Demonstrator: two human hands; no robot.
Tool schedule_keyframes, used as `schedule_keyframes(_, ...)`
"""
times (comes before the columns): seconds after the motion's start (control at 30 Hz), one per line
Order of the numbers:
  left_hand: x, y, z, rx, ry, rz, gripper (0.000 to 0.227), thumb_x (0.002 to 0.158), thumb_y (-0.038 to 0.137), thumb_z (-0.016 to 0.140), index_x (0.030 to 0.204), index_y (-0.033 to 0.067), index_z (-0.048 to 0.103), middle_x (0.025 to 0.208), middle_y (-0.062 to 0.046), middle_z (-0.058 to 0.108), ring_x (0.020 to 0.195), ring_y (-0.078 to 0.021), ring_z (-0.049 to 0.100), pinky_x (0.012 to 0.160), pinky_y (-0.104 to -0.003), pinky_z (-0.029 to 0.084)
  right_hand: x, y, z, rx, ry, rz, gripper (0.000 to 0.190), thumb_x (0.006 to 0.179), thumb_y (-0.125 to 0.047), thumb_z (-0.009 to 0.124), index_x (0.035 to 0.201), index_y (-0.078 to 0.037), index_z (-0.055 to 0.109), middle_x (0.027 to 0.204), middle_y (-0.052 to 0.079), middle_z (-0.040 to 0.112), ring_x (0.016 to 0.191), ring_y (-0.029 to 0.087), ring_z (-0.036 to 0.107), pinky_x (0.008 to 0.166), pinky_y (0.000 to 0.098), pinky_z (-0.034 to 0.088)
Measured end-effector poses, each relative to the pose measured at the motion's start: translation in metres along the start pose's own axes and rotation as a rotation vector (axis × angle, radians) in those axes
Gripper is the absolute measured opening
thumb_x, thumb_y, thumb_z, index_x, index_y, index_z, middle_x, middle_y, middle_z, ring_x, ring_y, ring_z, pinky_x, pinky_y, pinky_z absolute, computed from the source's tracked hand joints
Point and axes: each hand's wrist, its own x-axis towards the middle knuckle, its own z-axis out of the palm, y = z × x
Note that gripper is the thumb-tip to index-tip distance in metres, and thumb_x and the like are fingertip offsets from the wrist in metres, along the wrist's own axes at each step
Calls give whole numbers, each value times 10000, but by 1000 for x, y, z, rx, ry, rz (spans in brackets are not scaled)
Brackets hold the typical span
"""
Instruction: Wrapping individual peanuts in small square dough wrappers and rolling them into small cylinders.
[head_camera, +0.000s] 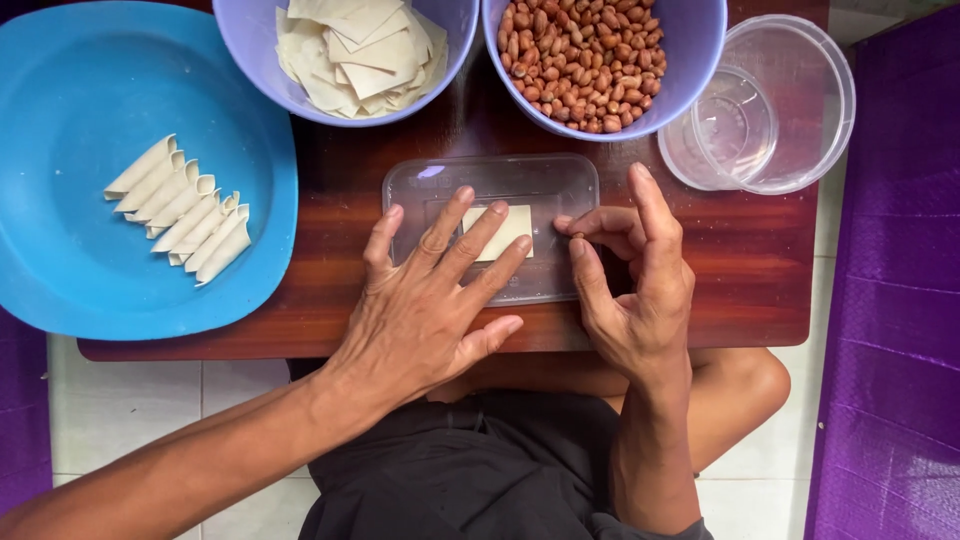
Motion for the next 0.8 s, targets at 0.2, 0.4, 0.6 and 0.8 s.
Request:
schedule_keyframes(0.2,-2,-2,-1,35,-13,29,606,953,499,623,1467,181,579,1640,-112,355,1513,-279,317,1141,-601,127,2,-2,0,1,1,6,652,1003,139,628,1548,-9,301,1101,174,661,1059,246,728,953,309,622)
schedule_keyframes(0.4,-3,-7,-1,0,-27,48,579,980,519,579,1477,222,584,1663,-82,309,1542,-278,234,1153,-620,117,2,-3,-1,-3,6,7,628,1004,130,630,1538,9,322,1091,172,668,1047,241,724,939,303,613)
schedule_keyframes(0.6,7,-16,-26,-155,195,-109,545,840,305,838,1330,131,675,1405,-80,506,1290,-281,477,1031,-454,347,6,-8,-2,-128,18,-61,514,943,130,687,1416,50,501,1021,146,705,954,220,714,863,302,566)
schedule_keyframes(0.8,13,-23,-25,-176,155,-76,592,847,264,816,1377,72,632,1387,-40,590,1182,-240,509,1009,-426,342,5,-12,-2,-161,18,-28,492,918,117,725,1373,45,550,1051,143,738,928,206,711,861,297,568)
